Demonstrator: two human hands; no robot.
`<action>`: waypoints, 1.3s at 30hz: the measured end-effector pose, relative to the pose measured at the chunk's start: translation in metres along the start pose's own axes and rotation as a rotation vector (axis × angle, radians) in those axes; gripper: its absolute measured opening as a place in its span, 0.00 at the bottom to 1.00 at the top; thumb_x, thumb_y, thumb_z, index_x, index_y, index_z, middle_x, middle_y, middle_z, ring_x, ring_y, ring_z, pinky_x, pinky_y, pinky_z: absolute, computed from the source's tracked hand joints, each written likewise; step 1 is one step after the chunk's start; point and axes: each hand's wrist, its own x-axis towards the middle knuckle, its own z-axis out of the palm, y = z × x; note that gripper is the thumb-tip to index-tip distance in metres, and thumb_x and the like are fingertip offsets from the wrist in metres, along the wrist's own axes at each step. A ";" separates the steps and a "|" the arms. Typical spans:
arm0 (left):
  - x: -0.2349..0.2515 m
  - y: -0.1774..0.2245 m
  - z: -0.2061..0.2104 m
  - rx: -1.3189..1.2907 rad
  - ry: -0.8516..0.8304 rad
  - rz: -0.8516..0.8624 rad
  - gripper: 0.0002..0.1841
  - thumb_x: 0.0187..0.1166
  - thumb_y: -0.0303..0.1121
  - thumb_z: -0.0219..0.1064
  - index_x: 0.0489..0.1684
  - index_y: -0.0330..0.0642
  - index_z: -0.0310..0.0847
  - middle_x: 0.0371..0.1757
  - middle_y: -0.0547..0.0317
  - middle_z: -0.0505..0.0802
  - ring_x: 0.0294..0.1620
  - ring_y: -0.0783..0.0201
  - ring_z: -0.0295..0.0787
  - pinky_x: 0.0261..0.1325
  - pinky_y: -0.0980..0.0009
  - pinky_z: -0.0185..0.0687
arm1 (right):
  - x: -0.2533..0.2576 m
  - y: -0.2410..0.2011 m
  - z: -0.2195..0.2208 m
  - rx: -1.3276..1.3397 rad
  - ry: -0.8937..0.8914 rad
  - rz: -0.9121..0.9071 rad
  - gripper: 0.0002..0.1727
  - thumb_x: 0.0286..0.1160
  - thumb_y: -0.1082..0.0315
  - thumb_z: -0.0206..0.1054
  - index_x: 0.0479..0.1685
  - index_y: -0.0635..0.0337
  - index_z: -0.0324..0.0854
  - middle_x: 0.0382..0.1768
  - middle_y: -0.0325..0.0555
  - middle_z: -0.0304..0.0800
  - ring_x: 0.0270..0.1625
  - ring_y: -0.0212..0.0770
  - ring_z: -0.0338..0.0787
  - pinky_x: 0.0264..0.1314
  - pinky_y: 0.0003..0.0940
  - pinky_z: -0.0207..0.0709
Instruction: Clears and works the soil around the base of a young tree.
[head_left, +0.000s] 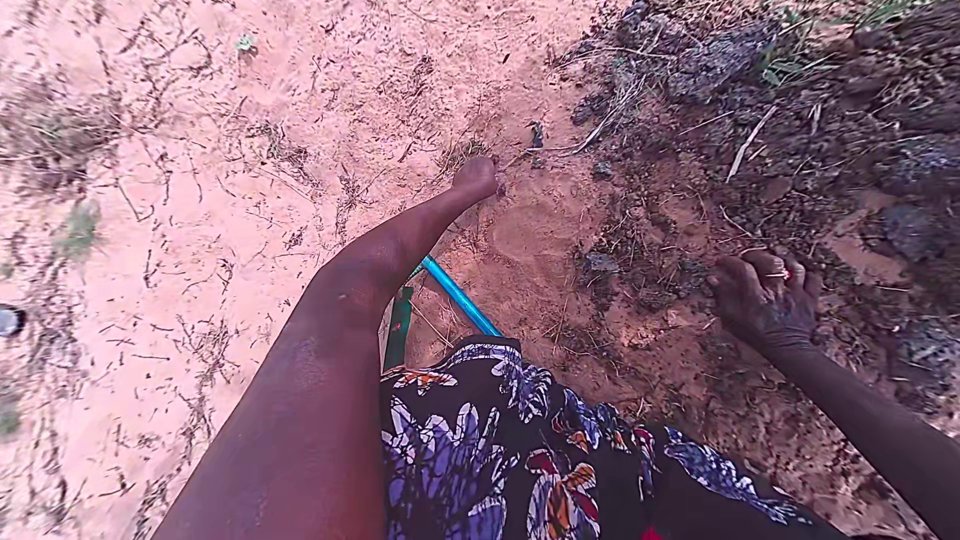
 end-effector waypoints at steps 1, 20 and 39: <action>-0.002 0.001 -0.001 0.023 -0.017 -0.007 0.18 0.82 0.29 0.63 0.61 0.21 0.78 0.69 0.26 0.83 0.74 0.33 0.80 0.67 0.33 0.76 | 0.000 0.001 0.001 -0.003 -0.006 0.001 0.37 0.87 0.41 0.43 0.67 0.65 0.82 0.67 0.76 0.82 0.72 0.85 0.76 0.66 0.82 0.63; -0.128 0.003 0.080 0.273 -0.063 0.567 0.17 0.93 0.35 0.51 0.57 0.35 0.85 0.53 0.37 0.91 0.61 0.37 0.88 0.59 0.39 0.79 | 0.000 0.004 0.007 -0.007 0.008 -0.018 0.33 0.89 0.45 0.45 0.68 0.63 0.83 0.68 0.76 0.81 0.74 0.83 0.75 0.70 0.81 0.61; -0.015 0.105 -0.009 -0.413 0.257 0.489 0.14 0.84 0.36 0.63 0.46 0.30 0.85 0.39 0.42 0.88 0.44 0.48 0.84 0.53 0.45 0.75 | 0.000 0.002 0.005 -0.018 0.069 -0.067 0.23 0.83 0.54 0.57 0.61 0.62 0.86 0.63 0.69 0.86 0.69 0.75 0.82 0.61 0.73 0.71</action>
